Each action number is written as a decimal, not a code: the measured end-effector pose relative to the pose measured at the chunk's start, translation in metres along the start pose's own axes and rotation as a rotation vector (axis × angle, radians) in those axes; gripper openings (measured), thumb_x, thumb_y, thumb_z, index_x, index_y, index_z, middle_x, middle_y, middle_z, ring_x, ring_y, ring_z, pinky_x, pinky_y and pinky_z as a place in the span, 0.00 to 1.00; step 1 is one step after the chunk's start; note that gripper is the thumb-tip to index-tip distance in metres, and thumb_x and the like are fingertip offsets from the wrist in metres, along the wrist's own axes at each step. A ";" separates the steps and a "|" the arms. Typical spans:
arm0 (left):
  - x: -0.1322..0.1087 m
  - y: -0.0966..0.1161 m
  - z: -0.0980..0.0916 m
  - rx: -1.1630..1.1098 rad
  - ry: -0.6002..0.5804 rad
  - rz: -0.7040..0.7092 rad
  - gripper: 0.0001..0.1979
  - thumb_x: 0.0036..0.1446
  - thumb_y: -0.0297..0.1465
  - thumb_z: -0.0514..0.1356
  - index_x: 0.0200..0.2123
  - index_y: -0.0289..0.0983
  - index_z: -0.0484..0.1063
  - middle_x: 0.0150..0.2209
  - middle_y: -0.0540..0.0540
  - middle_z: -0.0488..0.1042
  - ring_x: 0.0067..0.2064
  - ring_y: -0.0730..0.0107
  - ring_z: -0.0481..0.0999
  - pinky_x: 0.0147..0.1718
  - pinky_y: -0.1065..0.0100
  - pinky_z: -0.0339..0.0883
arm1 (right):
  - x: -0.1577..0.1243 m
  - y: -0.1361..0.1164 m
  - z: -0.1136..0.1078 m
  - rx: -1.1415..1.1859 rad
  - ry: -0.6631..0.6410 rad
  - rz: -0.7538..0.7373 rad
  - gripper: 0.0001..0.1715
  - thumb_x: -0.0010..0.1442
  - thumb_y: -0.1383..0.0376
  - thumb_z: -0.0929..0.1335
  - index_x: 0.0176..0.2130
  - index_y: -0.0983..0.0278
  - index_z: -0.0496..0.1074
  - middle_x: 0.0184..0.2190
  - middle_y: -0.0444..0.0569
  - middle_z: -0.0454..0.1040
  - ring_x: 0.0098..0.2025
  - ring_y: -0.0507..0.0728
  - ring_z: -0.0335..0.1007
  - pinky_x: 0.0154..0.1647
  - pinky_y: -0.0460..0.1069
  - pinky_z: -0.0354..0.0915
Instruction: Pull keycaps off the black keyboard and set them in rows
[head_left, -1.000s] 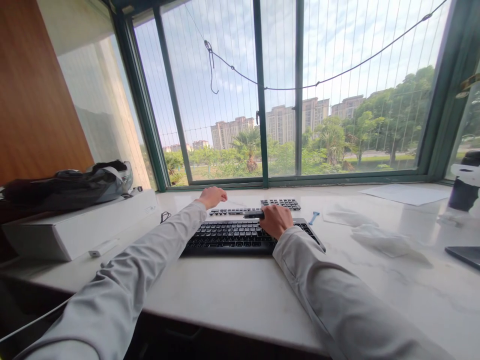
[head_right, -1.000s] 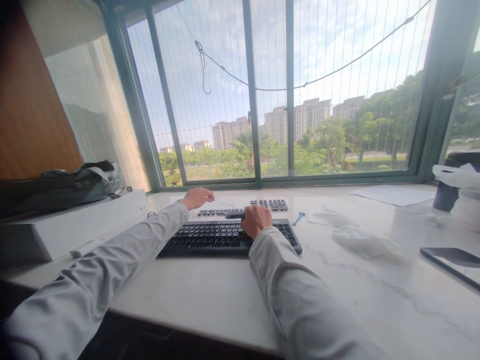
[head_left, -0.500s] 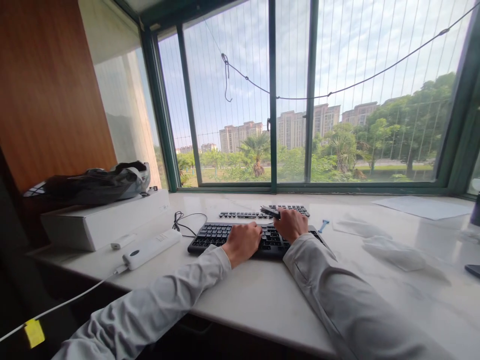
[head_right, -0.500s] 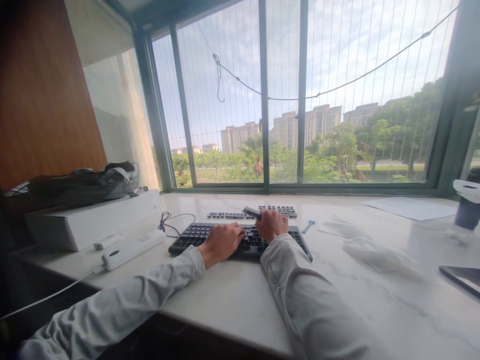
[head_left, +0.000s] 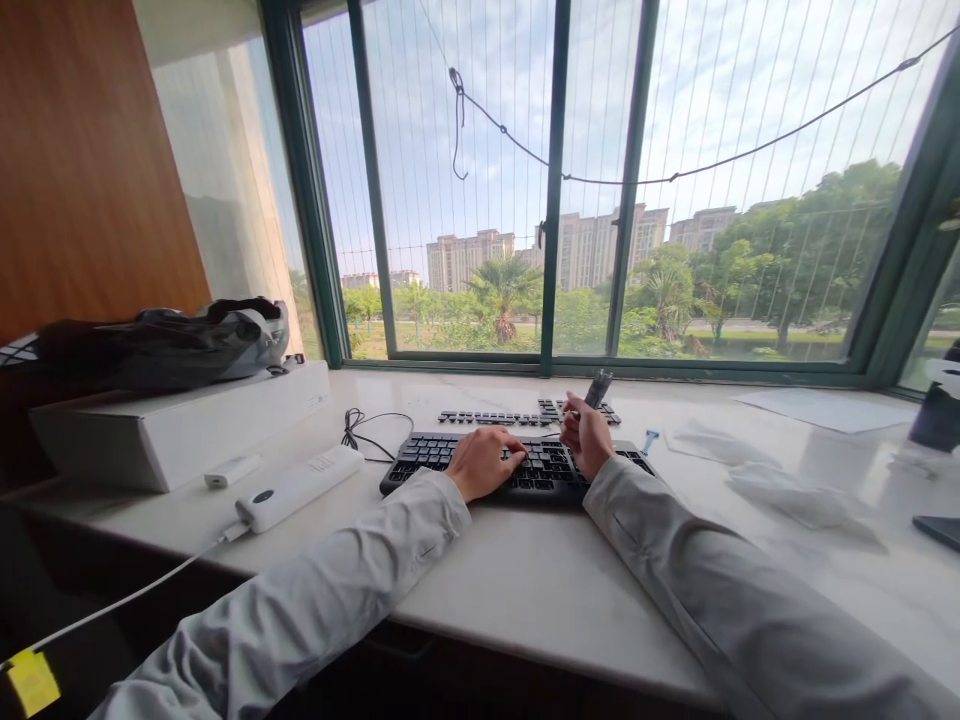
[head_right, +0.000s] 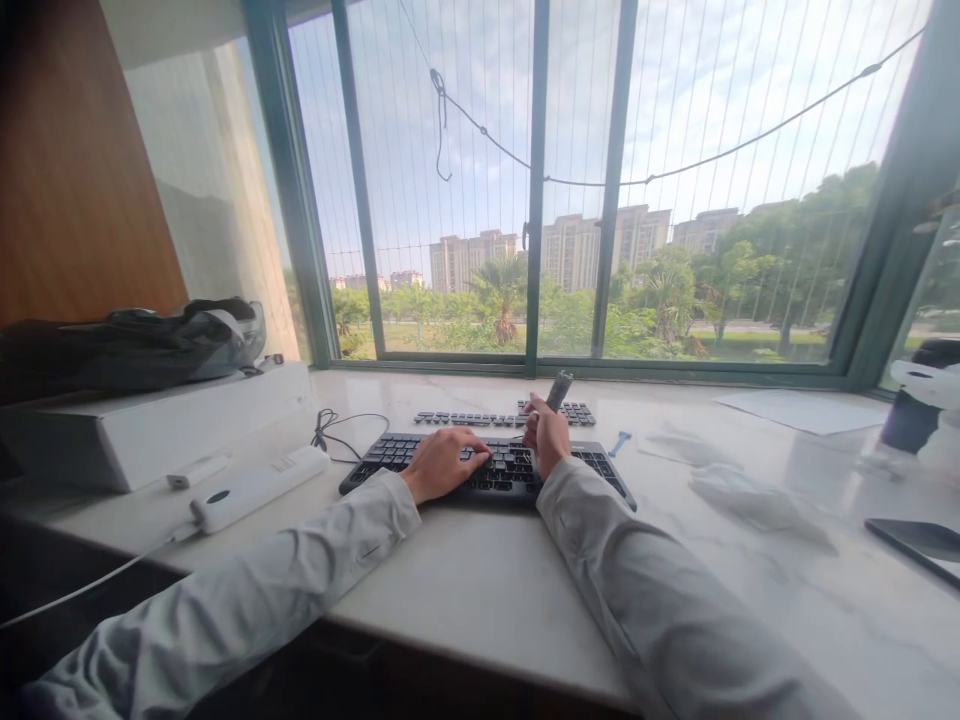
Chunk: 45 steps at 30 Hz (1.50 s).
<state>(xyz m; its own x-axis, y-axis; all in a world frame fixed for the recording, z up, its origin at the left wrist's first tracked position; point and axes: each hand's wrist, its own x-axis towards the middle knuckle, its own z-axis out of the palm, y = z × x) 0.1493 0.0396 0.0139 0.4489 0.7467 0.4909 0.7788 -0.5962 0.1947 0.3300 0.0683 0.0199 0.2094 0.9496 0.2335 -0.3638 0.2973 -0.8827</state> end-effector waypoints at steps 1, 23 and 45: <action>0.000 0.000 0.000 -0.008 -0.005 0.005 0.13 0.58 0.40 0.57 0.39 0.44 0.79 0.42 0.48 0.77 0.43 0.64 0.75 0.43 0.67 0.67 | -0.002 0.001 0.002 0.077 -0.019 0.031 0.19 0.52 0.54 0.69 0.25 0.62 0.58 0.13 0.31 0.41 0.13 0.45 0.34 0.12 0.42 0.40; 0.000 0.000 0.004 -0.154 -0.016 -0.002 0.14 0.53 0.46 0.60 0.38 0.48 0.80 0.41 0.49 0.77 0.41 0.65 0.75 0.40 0.68 0.66 | -0.018 0.010 0.020 0.157 -0.072 0.124 0.21 0.54 0.56 0.68 0.22 0.62 0.55 0.15 0.35 0.49 0.16 0.46 0.46 0.16 0.42 0.53; 0.003 0.006 0.004 -0.095 -0.003 0.021 0.15 0.54 0.46 0.60 0.37 0.44 0.79 0.39 0.48 0.76 0.40 0.64 0.75 0.39 0.68 0.66 | -0.026 0.007 0.030 0.176 -0.064 0.163 0.26 0.49 0.54 0.72 0.20 0.62 0.53 0.16 0.38 0.53 0.18 0.47 0.46 0.17 0.44 0.49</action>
<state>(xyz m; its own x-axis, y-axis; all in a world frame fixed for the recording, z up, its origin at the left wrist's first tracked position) 0.1570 0.0395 0.0127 0.4665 0.7345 0.4929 0.7242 -0.6371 0.2639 0.2945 0.0488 0.0199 0.0789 0.9891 0.1240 -0.5422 0.1469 -0.8273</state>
